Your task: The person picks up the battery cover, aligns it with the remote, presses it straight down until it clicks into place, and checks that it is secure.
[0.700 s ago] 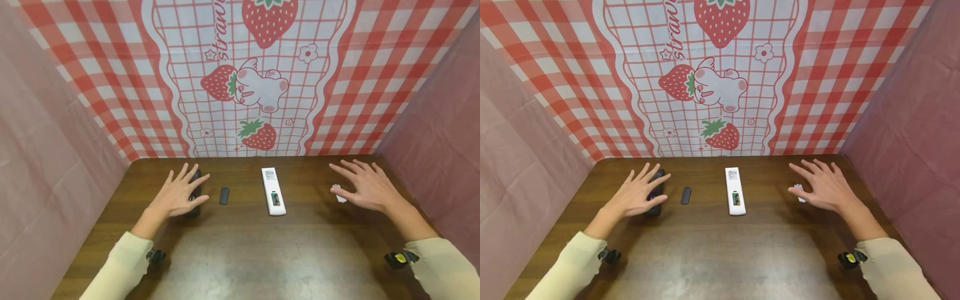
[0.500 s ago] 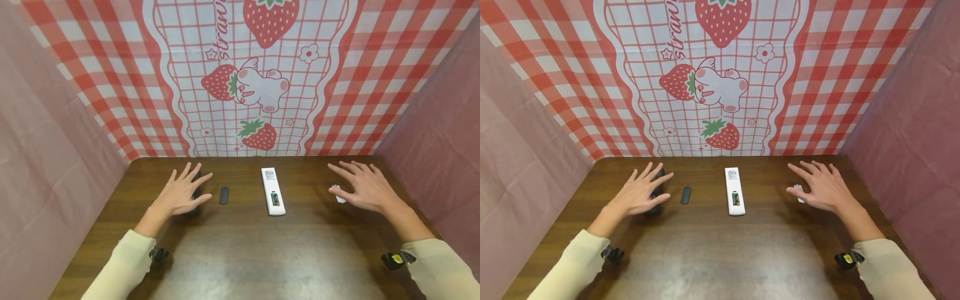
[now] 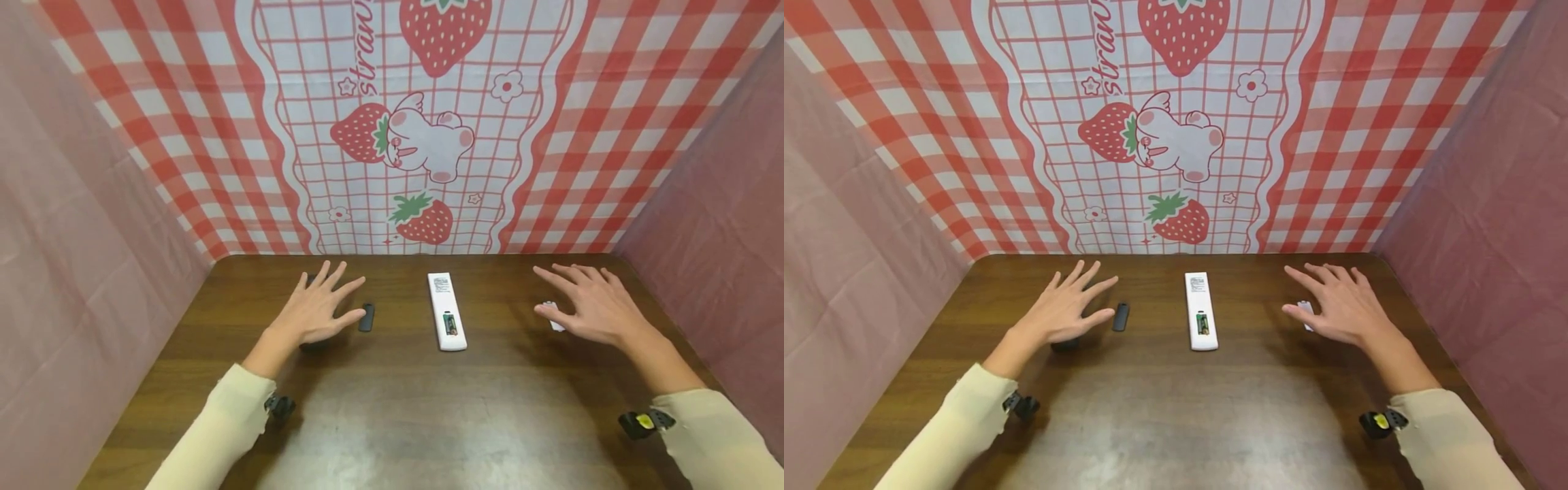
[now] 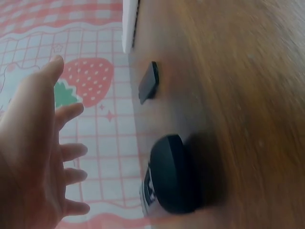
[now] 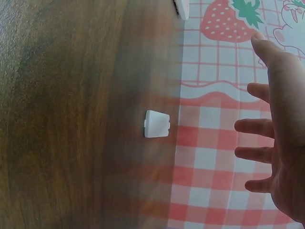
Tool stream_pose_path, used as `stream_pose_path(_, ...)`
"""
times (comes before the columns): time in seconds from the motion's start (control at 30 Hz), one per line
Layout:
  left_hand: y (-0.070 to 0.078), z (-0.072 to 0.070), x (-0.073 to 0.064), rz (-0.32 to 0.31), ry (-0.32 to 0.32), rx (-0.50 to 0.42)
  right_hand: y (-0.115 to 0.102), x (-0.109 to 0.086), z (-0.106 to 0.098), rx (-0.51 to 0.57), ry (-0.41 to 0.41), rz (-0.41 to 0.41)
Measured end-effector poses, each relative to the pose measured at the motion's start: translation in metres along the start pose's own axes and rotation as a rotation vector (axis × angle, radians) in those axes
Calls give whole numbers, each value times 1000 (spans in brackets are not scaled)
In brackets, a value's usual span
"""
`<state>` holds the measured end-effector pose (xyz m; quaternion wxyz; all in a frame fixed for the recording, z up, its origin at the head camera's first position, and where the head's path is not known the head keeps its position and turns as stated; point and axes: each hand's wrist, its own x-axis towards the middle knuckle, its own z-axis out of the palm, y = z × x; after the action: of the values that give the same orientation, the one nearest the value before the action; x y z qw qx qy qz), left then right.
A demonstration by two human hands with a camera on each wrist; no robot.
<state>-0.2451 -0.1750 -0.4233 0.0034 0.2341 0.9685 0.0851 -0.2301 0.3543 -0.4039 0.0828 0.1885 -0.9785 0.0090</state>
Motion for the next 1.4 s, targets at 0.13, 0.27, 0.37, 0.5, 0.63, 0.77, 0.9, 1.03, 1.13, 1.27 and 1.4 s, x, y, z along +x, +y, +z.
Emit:
stream_pose_path(0.13, 7, 2, 8, -5, -11, -18, -1, 0, 0, -1, 0, -1)
stream_pose_path(0.27, 15, 5, 15, -5, -23, -25, -1, -1, 2, 0, -4, -2)
stream_pose_path(0.37, 19, 6, 18, -2, -35, -31, -3, 0, 5, 2, 5, -5)
stream_pose_path(0.5, 25, 8, 23, 3, -53, -46, -4, 0, 8, 5, 25, -8)
stream_pose_path(0.63, 30, 10, 27, 0, -63, -51, -5, 1, 10, 4, 33, -5)
stream_pose_path(0.77, 34, 12, 31, -8, -58, -54, -7, 2, 11, 12, 48, 8)
stream_pose_path(0.9, 38, 13, 34, -21, -55, -65, -8, 2, 12, 19, 63, 19)
stream_pose_path(1.03, 43, 15, 39, -25, -55, -94, -7, 2, 13, 14, 63, 29)
stream_pose_path(1.13, 48, 16, 42, -24, -51, -108, -7, 0, 14, 10, 62, 38)
stream_pose_path(1.27, 52, 18, 46, -29, -45, -115, -5, -2, 15, 4, 63, 45)
stream_pose_path(1.4, 55, 19, 49, -38, -39, -136, -4, -3, 15, 1, 61, 53)
